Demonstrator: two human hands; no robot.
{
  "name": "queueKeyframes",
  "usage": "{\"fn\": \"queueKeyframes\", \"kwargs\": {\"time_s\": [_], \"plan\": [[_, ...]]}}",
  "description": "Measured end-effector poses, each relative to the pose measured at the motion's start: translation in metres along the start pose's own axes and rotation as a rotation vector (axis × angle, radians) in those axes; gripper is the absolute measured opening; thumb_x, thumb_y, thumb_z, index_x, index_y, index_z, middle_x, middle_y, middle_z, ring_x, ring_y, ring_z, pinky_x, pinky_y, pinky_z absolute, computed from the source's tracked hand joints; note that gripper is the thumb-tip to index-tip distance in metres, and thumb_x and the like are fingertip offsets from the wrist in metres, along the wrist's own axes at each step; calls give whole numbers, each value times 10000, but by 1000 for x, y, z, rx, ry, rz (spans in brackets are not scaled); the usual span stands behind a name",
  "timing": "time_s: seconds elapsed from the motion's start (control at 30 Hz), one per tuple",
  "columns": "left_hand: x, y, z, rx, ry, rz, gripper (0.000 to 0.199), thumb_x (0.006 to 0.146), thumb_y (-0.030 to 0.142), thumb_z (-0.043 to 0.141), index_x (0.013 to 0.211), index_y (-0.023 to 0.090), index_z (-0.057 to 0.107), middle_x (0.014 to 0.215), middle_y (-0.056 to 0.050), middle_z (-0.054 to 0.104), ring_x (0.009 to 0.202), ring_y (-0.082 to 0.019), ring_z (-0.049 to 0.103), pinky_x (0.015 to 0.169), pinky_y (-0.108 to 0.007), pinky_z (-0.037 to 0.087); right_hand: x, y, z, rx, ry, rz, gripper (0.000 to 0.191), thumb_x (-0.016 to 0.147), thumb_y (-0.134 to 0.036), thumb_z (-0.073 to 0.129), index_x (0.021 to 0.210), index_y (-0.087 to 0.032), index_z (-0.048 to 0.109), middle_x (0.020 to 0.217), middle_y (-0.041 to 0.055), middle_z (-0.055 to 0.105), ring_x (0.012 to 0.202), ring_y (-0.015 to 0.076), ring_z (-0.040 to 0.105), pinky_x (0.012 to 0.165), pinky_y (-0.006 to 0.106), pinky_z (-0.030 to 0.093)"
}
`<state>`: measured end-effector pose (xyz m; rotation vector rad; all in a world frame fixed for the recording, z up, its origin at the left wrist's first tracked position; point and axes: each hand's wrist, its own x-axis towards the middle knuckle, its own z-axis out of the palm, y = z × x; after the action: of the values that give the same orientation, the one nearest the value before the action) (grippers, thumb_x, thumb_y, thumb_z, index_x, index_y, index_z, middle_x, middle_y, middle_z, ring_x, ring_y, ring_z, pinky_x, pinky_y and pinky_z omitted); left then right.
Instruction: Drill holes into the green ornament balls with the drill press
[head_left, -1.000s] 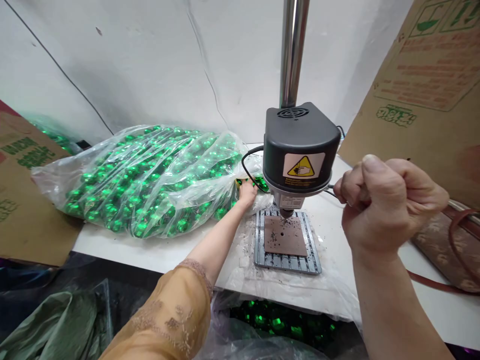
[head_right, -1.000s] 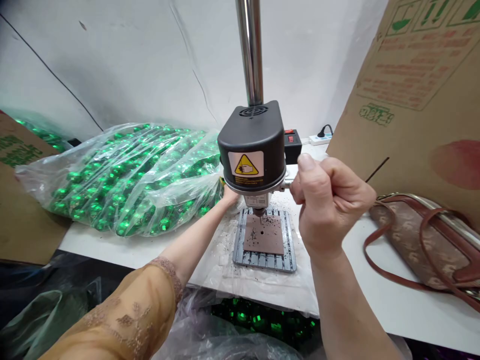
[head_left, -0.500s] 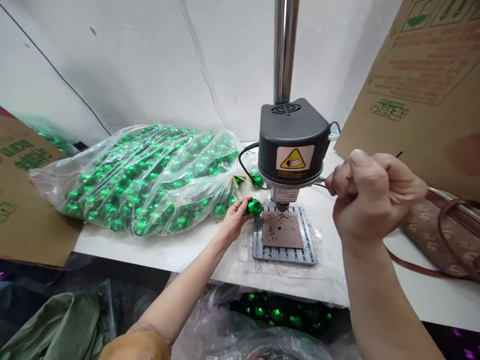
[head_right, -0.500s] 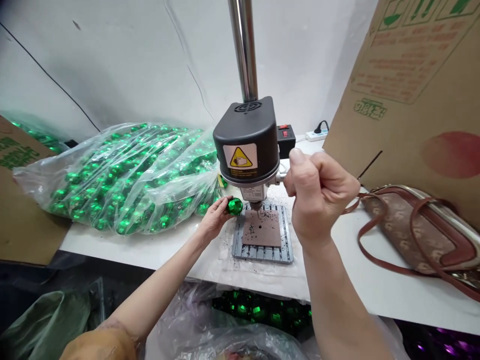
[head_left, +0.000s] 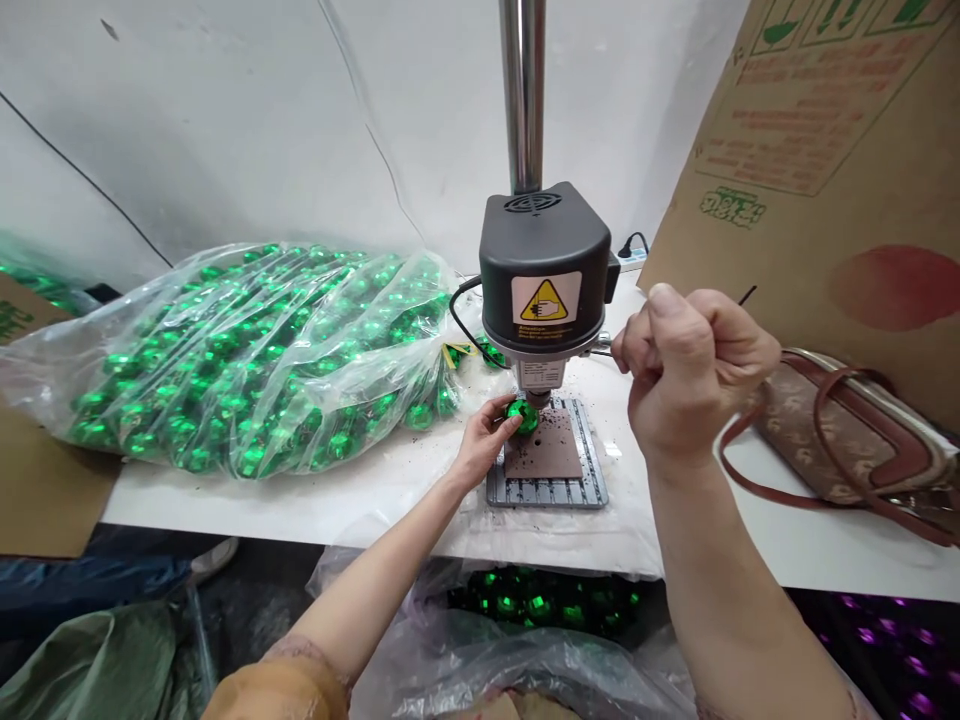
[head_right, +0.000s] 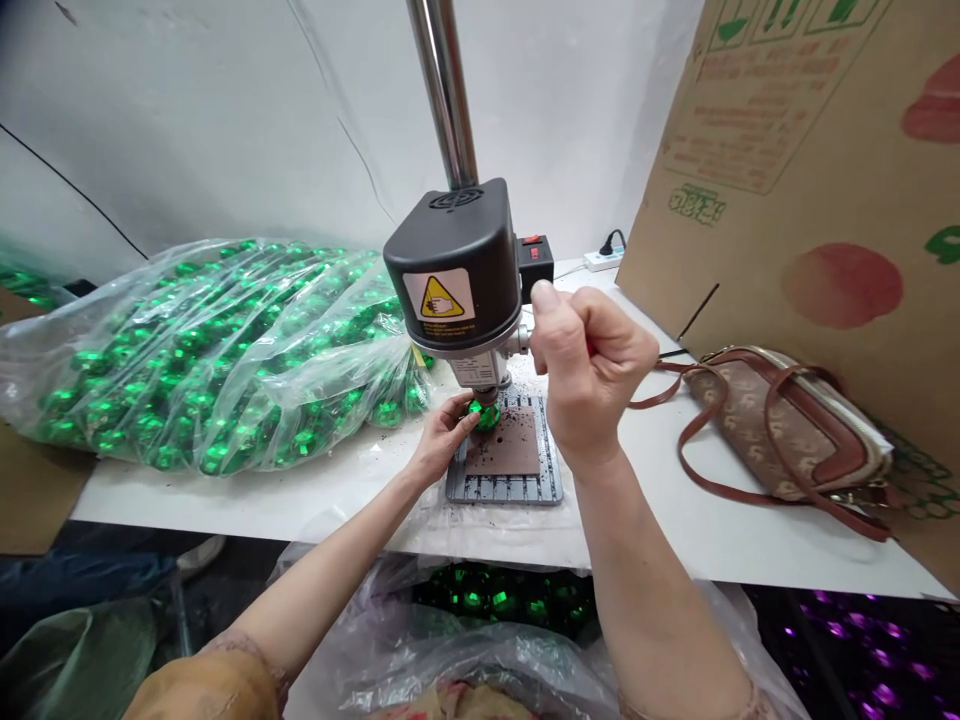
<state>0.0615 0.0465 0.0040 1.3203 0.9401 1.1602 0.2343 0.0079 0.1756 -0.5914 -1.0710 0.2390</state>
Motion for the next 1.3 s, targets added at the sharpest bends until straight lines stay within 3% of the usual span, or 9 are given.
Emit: {"fn": "queueKeyframes", "kwargs": {"time_s": [0.3, 0.57, 0.77, 1.3], "plan": [[-6, -5, 3, 54, -66, 17, 555, 753, 461, 776, 1201, 170, 628, 1191, -110, 693, 1085, -244, 653, 968, -382, 503, 1, -2, 0, 105, 12, 19, 465, 844, -248, 610, 508, -194, 294, 423, -72, 303, 392, 47, 308, 428, 259, 236], [-16, 0, 12, 276, -80, 92, 531, 708, 389, 824, 1165, 193, 640, 1204, -99, 674, 1147, -262, 617, 1021, -402, 468, 1, 1, 0, 121, 17, 9, 460, 836, -251, 615, 507, -190, 300, 412, -77, 307, 384, 46, 307, 416, 256, 227], [-18, -4, 14, 278, -77, 102, 508, 725, 388, 811, 1153, 192, 620, 1190, -91, 669, 1126, -257, 621, 993, -388, 480, -2, 0, -3, 134, -15, 14, 461, 843, -234, 607, 513, -186, 288, 424, -79, 306, 388, 40, 314, 415, 248, 247], [-21, -1, 15, 260, -92, 66, 526, 756, 402, 790, 1189, 186, 585, 1182, -99, 670, 1144, -268, 617, 1000, -398, 481, -22, 14, -11, 115, 13, -141, 503, 819, -214, 595, 522, -168, 192, 446, -65, 244, 401, 26, 269, 425, 243, 223]]}}
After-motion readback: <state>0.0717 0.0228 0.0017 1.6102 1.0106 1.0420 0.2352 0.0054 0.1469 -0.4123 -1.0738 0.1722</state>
